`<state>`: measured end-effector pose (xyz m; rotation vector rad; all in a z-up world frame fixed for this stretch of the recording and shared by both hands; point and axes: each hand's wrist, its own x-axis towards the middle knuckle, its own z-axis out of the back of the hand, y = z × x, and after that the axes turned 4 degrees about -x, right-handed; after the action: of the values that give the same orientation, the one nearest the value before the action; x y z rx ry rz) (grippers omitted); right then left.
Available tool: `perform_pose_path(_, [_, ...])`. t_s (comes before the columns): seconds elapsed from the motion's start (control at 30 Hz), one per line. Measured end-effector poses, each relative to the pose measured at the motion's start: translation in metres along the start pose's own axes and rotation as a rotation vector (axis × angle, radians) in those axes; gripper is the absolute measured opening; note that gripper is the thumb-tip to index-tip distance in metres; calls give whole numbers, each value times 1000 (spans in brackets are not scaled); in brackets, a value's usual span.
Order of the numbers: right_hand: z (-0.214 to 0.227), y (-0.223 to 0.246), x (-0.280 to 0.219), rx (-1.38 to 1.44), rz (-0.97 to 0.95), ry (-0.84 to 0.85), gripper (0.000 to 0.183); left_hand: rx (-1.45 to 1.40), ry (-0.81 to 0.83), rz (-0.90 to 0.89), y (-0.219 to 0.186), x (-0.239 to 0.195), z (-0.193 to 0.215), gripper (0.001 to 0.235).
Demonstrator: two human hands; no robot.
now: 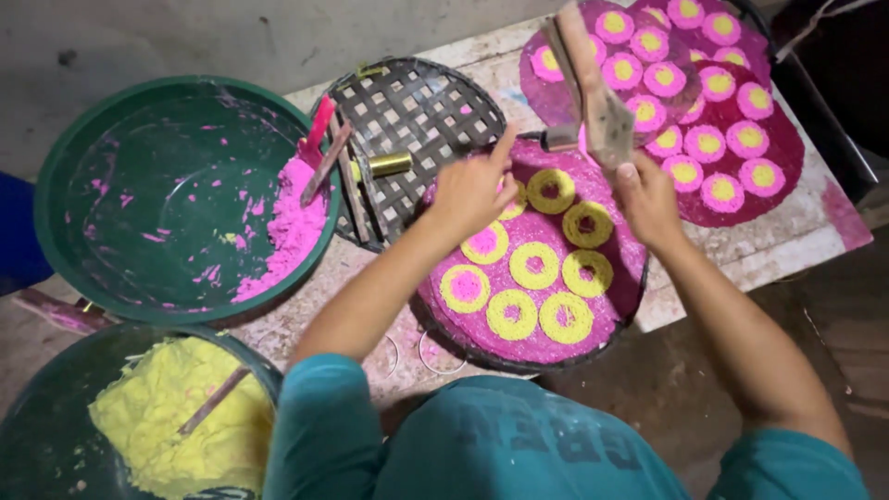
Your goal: The person uses a wooden mallet and metal ring molds to press yellow and pink dough into circular shapes on a pink tray. They repeatedly scoop dough from green bowls, place it into molds, and tap the molds to form uniform pieces.
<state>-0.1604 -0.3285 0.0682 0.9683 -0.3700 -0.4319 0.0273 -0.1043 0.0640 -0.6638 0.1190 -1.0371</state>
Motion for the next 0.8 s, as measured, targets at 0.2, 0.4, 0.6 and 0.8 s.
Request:
perform_pose_path(0.2, [34,134,-46,-311,411,234,61,-232,92,-265,-59,-18,106,55])
perform_pose_path(0.4, [23,261,-44,-496,1316,443,60,-597,835,-268,-107,-133,170,39])
perform_pose_path(0.6, [-37,283,-82,-29,828,1307,48,-477,803,-22,-130,-210,241,36])
perform_pose_path(0.8, [-90,263,-131,218,540,1559,46,-525,605,11,-89,-299,240,32])
